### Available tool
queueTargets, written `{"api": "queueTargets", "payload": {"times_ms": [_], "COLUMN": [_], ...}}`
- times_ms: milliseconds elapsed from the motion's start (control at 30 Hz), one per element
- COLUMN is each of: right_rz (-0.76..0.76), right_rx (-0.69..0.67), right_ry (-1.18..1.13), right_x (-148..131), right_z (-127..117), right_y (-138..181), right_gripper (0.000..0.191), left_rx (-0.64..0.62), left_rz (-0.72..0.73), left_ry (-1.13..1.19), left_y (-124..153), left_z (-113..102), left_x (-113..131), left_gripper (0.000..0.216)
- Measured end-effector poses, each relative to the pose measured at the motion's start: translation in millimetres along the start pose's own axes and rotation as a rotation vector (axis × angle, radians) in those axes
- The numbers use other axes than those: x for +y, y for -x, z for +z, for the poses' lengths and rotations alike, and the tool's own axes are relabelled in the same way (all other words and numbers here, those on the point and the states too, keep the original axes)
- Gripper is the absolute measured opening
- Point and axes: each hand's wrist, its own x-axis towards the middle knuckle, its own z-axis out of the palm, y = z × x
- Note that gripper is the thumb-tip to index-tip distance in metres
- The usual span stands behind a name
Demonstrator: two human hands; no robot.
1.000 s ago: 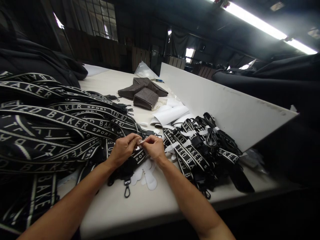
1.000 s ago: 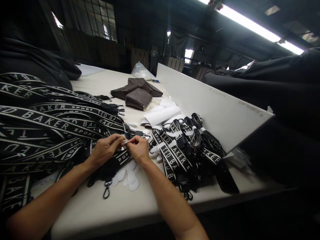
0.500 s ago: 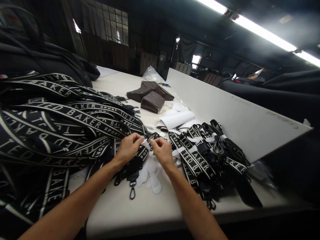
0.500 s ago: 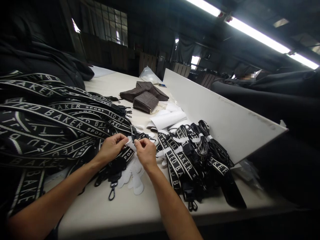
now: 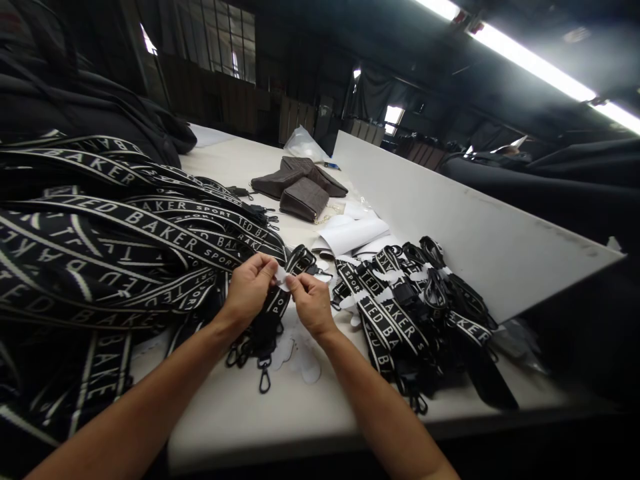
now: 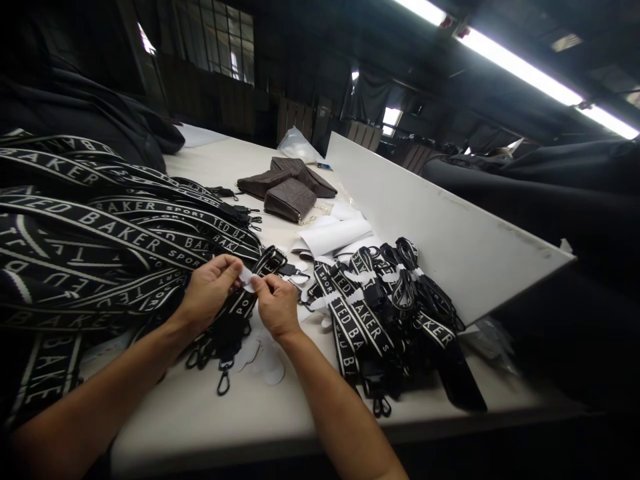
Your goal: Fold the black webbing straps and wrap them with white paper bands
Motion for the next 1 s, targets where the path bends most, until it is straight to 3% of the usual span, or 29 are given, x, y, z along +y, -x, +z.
{"api": "queueTargets", "payload": {"times_ms": [133,233,400,500,600,700,833,1000], "right_rz": [-0.043,-0.021,0.266,0.395,0.368,0.331,0.191,-0.209], "right_rx": [-0.015,-0.031,-0.036,-0.021,-0.121,-0.186,-0.003,0.493], "right_ry": [0.081,-0.011,-0.275,-0.411,-0.568,-0.7,-0.516,0.199], "right_x": [-6,-4,5,4,-4,-14,-29,-79], "right_z": [-1,-3,-4,-2,2,2,-21,-96], "right_y": [-1,-2,-2,-2,0,3,3,1], "right_gripper": [0.041,0.043,0.05,0.053,0.059,0.057,0.047,0.037], "left_rx": [-0.009,-0.068,-0.151,-0.092,-0.012,-0.032,-0.032,0.007], "left_rz": [-0.093,-0.151,-0.104,-0.136,-0.237,-0.306,-0.283,-0.289], "left_ry": [0.262,0.372,0.308,0.364,0.519,0.586,0.628,0.648], "left_y": [-1,1,6,8,8,5,-6,-16], "left_z": [-3,-3,-1,2,4,1,-8,-17], "left_x": [9,15,16,19,24,27,23,17], "left_gripper": [0.032,0.04,0.042,0.044,0.05,0.05,0.033,0.028]}}
